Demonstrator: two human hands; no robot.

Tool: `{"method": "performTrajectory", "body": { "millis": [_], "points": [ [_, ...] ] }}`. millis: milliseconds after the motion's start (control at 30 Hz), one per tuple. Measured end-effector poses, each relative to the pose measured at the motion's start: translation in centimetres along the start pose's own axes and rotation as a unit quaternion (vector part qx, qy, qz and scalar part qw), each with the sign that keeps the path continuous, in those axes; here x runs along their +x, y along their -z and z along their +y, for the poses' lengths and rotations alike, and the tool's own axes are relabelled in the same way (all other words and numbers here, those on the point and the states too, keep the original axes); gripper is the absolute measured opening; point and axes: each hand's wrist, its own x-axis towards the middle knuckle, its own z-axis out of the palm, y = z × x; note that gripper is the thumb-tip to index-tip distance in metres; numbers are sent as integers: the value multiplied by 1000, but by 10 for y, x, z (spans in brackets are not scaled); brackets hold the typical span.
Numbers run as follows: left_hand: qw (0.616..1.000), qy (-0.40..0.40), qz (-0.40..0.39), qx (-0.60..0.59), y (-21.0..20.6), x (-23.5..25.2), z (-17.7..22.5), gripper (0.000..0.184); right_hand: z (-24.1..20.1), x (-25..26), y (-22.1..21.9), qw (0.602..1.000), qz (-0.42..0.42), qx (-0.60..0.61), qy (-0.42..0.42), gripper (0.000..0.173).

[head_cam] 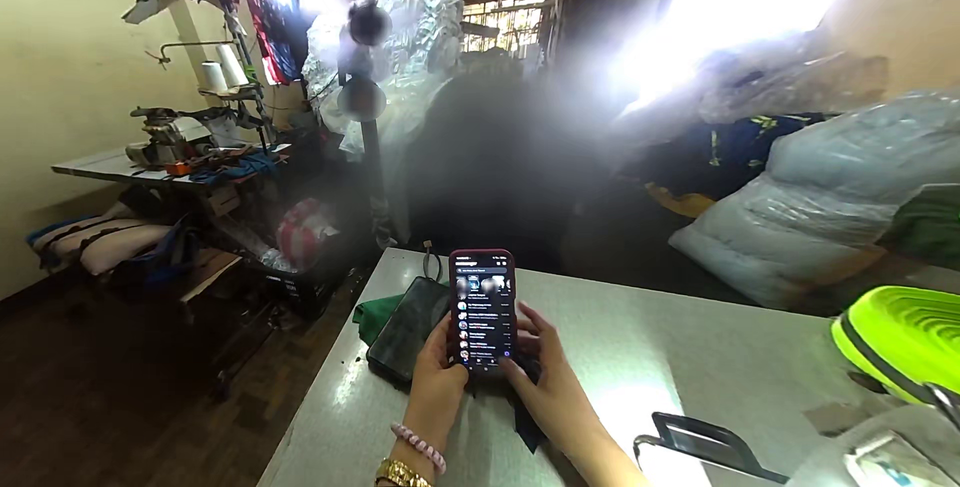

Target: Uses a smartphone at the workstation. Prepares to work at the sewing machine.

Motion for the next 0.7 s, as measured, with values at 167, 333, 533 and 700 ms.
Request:
{"method": "performTrajectory", "body": {
  "millis": [167,333,533,700],
  "points": [
    [1000,-2,-1,-2,0,0,0,73,-1,2,0,951,134,-211,183,51],
    [1000,-7,-5,1,1,1,-2,75,-2,2,-4,929,138,-261,222,40],
    [1000,-12,-11,-9,1,1,-4,73,-2,2,-4,926,138,-269,227,38],
    [1000,-6,-8,-10,0,1,-2,73,-1,2,-5,925,140,-276,223,39]
  ]
}}
